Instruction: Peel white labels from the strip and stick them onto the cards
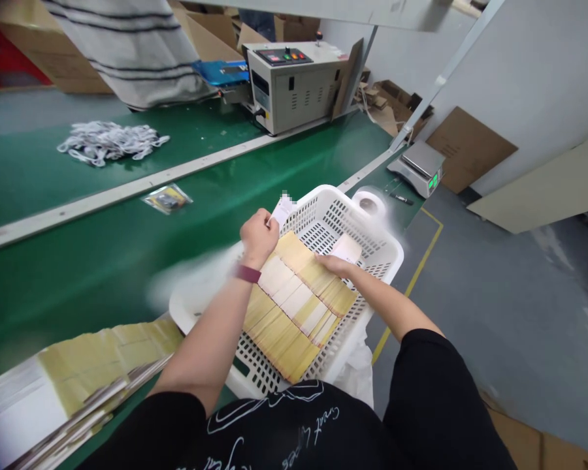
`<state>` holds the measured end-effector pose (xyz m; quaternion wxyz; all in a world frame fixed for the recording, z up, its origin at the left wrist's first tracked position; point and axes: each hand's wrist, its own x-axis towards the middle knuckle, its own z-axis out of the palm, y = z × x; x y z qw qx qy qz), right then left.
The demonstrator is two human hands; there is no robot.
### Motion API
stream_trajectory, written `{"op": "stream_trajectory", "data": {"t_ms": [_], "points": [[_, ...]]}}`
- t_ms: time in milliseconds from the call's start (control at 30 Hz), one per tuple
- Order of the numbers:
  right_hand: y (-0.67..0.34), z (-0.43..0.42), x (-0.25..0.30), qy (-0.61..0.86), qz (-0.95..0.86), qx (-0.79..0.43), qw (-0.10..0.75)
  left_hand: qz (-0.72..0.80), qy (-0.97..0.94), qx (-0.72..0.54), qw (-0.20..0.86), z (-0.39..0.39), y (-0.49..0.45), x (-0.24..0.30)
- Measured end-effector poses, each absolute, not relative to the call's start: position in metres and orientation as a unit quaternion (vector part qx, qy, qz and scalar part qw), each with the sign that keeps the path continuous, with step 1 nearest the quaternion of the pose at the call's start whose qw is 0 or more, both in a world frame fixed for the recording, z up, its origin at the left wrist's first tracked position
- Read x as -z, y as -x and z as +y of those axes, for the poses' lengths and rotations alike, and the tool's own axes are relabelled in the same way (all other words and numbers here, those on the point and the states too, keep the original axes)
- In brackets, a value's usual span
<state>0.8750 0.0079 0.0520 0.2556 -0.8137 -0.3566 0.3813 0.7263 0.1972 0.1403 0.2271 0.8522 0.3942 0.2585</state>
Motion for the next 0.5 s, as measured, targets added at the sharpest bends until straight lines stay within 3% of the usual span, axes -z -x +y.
{"op": "stream_trajectory", "data": {"t_ms": [133,500], "points": [[-0.876,0.009,-0.053,0.836,-0.342,-0.370,0.217,0.389,-0.856,-0.254,0.228,0.196,-0.726,-0.140],[-0.928,-0.017,-0.063,0.949,-0.255,-0.182,0.039,0.358,-0.872,-0.233,0.238,0.190,-0.731,-0.139]]}}
